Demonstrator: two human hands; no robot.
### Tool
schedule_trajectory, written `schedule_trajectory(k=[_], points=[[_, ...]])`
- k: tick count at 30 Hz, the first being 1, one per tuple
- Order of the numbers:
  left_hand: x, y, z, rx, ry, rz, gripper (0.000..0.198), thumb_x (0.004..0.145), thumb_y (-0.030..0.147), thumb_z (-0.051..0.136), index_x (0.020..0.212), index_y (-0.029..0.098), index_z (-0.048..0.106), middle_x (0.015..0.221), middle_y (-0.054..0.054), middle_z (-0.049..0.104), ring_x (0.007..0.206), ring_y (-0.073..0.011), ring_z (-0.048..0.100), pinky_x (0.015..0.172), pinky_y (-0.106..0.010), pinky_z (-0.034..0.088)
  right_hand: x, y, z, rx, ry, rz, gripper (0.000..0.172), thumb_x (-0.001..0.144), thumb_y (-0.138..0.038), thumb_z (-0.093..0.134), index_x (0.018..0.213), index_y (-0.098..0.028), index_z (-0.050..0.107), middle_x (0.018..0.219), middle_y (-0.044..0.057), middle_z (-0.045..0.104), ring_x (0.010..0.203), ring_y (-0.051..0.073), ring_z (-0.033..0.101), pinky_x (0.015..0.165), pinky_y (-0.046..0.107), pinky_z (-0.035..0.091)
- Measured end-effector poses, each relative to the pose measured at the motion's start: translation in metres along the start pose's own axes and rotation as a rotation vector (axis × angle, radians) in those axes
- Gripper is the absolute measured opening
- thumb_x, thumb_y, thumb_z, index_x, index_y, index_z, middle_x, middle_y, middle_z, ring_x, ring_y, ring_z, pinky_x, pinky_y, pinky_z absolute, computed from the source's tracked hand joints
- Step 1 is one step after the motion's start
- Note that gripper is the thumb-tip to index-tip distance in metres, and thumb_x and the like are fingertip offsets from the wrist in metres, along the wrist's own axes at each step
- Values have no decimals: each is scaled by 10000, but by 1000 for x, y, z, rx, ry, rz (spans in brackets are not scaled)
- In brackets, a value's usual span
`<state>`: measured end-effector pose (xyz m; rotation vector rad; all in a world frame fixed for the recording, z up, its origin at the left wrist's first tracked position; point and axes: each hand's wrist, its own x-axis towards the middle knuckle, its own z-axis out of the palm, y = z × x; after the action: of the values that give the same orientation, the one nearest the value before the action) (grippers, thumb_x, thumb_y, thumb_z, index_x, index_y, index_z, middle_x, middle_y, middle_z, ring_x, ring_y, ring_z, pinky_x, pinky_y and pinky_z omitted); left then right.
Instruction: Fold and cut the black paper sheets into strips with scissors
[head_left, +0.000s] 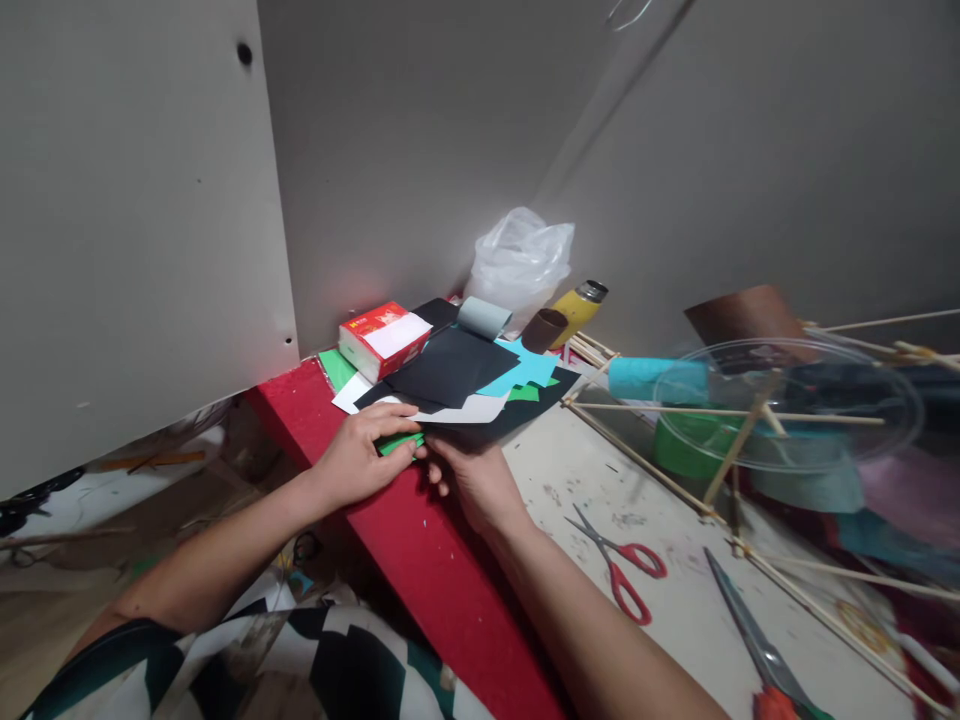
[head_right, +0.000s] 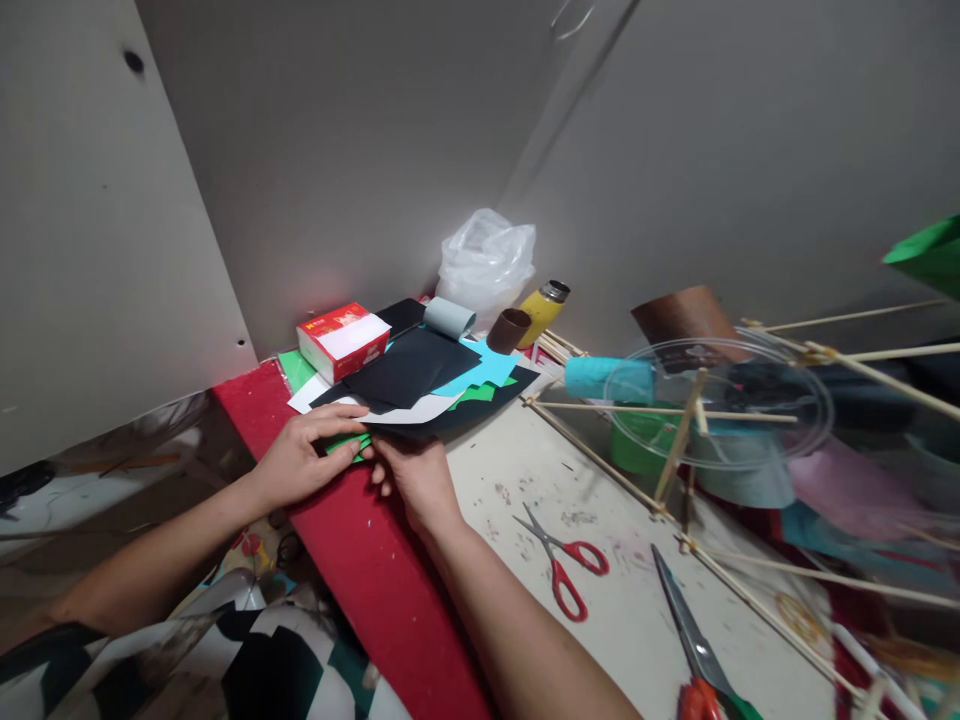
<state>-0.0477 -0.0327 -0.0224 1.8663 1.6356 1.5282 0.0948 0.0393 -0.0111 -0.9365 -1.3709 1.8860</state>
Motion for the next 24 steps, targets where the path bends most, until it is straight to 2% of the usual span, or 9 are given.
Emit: schedule_trajectory(k=[6,11,14,17,24], points=[[-5,0,3,180,3,141,215,824,143,549,1005,132,664,1128,-145,660,1022,-214,638,879,-364,530,10,3,1,16,73,51,334,625,-382,733,805,-121,629,506,12,632,332,90,490,252,150,308],[-3,7,4,432,-77,215,190,868,188,514,992,123,642,1116,-160,643,1054,-251,604,912,-415,501,11,8,1,39,113,28,326,586,-404,743,713,-137,605,452,-13,590,321,82,475,254,152,312],[3,15,2,521,-125,182,178,886,206,491,947,142,645,1081,-142,659,1013,-250,617,870,-395,507,11,10,1,54,123,5,290,579,-385,728,675,-141,605,440,-22,573,317,77,465,257,153,310],[10,24,1,546,-191,109,163,876,193,493,837,156,646,958,-104,686,905,-224,638,776,-328,504,10,9,3,70,135,-21,242,579,-351,697,662,-141,610,452,-15,586,315,73,457,255,152,295],[23,33,-8,398,-200,-120,179,756,105,534,629,174,639,713,-17,669,628,-134,582,592,-227,411,7,2,2,84,167,-9,122,607,-245,615,614,-124,610,434,18,585,296,84,443,248,169,267]])
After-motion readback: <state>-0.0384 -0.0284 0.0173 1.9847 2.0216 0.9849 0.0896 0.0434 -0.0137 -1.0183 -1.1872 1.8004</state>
